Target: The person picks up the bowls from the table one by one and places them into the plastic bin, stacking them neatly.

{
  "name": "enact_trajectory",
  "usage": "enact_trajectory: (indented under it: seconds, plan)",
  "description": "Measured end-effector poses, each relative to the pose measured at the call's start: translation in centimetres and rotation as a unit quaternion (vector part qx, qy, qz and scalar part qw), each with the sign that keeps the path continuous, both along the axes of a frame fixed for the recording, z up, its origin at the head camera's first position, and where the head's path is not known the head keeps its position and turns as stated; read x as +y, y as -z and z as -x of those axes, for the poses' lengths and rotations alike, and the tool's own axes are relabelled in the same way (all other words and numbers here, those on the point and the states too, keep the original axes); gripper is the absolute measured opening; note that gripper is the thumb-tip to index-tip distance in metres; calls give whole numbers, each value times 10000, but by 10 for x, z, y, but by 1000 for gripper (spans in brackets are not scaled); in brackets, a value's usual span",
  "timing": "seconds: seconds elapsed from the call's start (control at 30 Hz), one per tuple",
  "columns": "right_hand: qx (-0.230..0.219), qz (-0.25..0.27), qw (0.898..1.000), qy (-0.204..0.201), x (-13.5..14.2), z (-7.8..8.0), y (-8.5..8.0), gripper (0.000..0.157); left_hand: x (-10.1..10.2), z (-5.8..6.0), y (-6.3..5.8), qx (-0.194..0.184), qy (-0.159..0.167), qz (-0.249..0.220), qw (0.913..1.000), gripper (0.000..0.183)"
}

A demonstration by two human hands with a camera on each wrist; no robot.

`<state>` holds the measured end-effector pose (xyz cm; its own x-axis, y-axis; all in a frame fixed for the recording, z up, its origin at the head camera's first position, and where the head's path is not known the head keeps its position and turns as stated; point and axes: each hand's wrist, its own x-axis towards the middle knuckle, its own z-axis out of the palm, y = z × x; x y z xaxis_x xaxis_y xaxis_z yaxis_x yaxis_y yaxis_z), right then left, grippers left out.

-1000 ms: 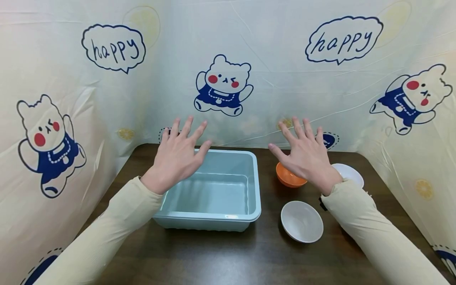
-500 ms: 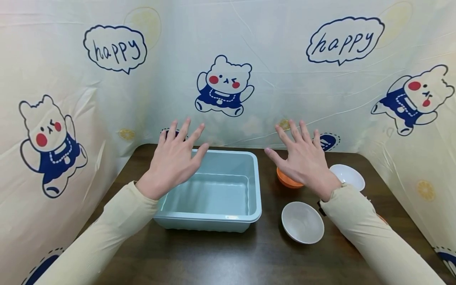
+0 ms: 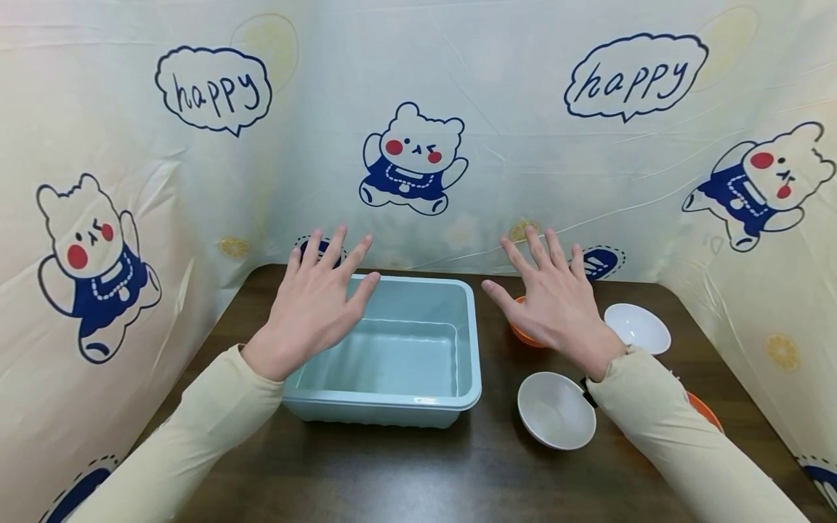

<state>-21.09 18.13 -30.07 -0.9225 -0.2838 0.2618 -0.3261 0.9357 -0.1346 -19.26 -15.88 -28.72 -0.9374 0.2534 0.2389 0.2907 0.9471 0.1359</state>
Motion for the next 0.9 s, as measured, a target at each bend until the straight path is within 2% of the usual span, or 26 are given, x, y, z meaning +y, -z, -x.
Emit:
enact_trajectory:
  seconds: [0.9]
  plan:
    - [80,112,9999,42,2,-21,5,91,-2,-22,9,176,138,-247,9994,64]
